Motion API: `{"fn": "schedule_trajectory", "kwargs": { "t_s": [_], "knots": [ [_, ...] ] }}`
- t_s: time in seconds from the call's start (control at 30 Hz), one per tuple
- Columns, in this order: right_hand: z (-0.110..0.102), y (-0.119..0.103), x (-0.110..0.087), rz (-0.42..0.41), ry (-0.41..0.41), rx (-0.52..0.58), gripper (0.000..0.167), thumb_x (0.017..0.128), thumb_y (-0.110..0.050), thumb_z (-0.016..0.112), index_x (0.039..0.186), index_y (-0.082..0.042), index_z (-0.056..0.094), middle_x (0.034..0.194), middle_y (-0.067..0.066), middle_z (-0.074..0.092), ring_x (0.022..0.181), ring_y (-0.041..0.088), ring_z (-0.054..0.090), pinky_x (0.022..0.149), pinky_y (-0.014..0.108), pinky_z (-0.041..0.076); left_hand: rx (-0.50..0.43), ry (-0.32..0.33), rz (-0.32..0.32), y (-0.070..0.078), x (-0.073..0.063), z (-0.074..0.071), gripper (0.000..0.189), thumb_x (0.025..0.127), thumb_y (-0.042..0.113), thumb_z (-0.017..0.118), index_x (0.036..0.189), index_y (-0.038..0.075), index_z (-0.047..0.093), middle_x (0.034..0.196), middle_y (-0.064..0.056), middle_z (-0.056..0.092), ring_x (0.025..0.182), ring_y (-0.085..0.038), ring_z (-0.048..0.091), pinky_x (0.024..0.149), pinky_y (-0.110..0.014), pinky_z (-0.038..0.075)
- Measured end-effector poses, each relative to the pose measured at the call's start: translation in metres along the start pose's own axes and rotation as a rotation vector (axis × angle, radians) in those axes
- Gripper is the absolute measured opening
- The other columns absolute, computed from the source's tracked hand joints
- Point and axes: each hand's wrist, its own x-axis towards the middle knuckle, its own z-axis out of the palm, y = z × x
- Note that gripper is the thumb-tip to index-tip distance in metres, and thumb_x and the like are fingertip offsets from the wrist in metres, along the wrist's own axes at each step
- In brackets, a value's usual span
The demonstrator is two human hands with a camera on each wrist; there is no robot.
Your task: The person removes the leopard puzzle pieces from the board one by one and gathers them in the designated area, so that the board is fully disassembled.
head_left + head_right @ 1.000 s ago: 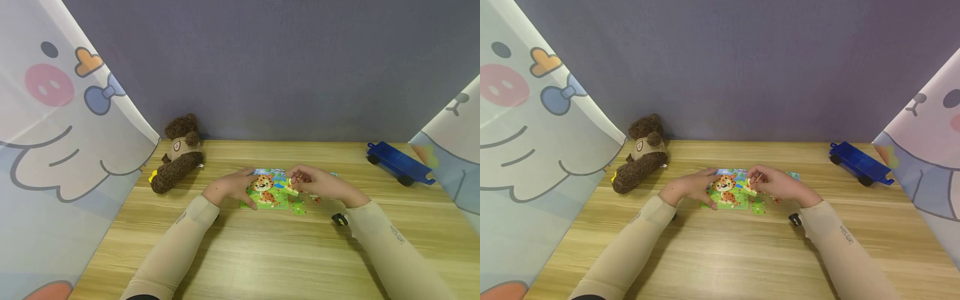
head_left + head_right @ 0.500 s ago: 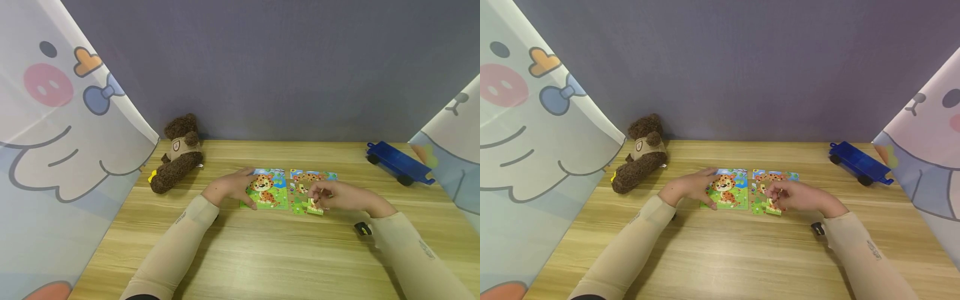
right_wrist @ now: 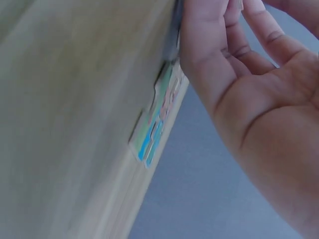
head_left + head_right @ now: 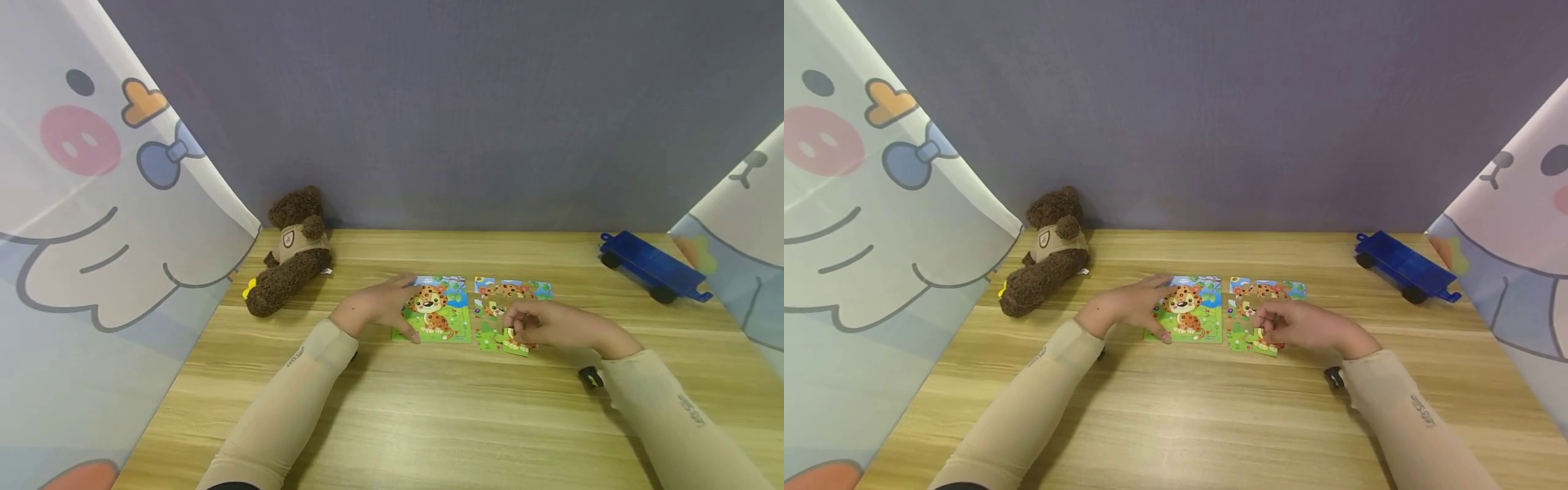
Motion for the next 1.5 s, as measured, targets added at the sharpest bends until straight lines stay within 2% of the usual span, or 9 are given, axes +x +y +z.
{"fn": "schedule_trajectory", "kwargs": {
  "t_s": [0.43,0.8,0.9,1.0,1.13,1.23,1.5],
  "knots": [
    [-0.001,-0.004,-0.001,0.034,0.014,-0.022,0.011,0.105,-0.008,0.066,0.115,-0.005,0.062,0.092,0.006,0.056,0.075,0.009,0.055,0.065,0.026,0.051,0.003,0.002,0.002,-0.001,0.001,0.0,0.117,0.082,0.054,0.091,0.172,0.017,0.025,0.184,-0.006,0.004,0.171,-0.029,0.003,0.138,-0.054,0.022],
    [0.005,-0.005,0.003,0.044,0.074,-0.061,0.014,0.1,-0.012,0.074,0.108,-0.005,0.065,0.089,0.003,0.056,0.073,0.006,0.051,0.062,0.023,0.047,-0.006,-0.001,-0.005,0.001,-0.001,0.0,0.115,0.083,0.052,0.091,0.172,0.018,0.027,0.184,-0.006,0.004,0.171,-0.029,0.003,0.138,-0.054,0.021],
    [0.005,-0.005,0.003,0.042,0.097,-0.082,0.011,0.103,-0.014,0.072,0.108,-0.006,0.066,0.088,0.002,0.056,0.073,0.005,0.051,0.062,0.024,0.047,-0.009,0.0,-0.005,0.001,-0.002,-0.001,0.114,0.083,0.052,0.091,0.171,0.018,0.028,0.184,-0.006,0.004,0.171,-0.03,0.003,0.138,-0.055,0.021],
    [0.002,-0.009,0.0,0.045,0.133,-0.116,0.008,0.108,-0.014,0.064,0.111,-0.006,0.067,0.094,0.004,0.062,0.077,0.006,0.052,0.066,0.024,0.048,-0.006,-0.001,-0.005,0.001,-0.002,-0.001,0.115,0.082,0.053,0.091,0.172,0.018,0.027,0.184,-0.006,0.004,0.171,-0.029,0.003,0.138,-0.055,0.021],
    [-0.004,-0.016,-0.003,0.047,0.206,-0.177,0.012,0.112,-0.013,0.056,0.113,-0.008,0.067,0.101,0.006,0.067,0.083,0.006,0.054,0.071,0.024,0.049,-0.004,0.001,-0.005,0.001,0.0,0.0,0.118,0.082,0.054,0.091,0.172,0.016,0.025,0.184,-0.006,0.003,0.171,-0.029,0.004,0.137,-0.055,0.022],
    [-0.006,-0.02,-0.002,0.056,0.246,-0.199,0.013,0.112,-0.016,0.056,0.113,-0.01,0.067,0.099,0.005,0.068,0.083,0.006,0.055,0.071,0.024,0.048,0.014,0.008,-0.006,0.0,0.001,0.0,0.119,0.081,0.055,0.091,0.172,0.016,0.026,0.184,-0.006,0.005,0.171,-0.03,0.006,0.137,-0.055,0.025],
    [-0.003,-0.033,0.013,0.07,0.238,-0.188,0.017,0.113,-0.026,0.057,0.115,-0.012,0.066,0.098,0.005,0.067,0.082,0.009,0.056,0.071,0.025,0.049,0.083,0.014,-0.005,0.002,0.007,-0.008,0.113,0.081,0.056,0.091,0.168,0.012,0.035,0.182,-0.009,0.018,0.169,-0.034,0.018,0.133,-0.055,0.033]
  ]
}}
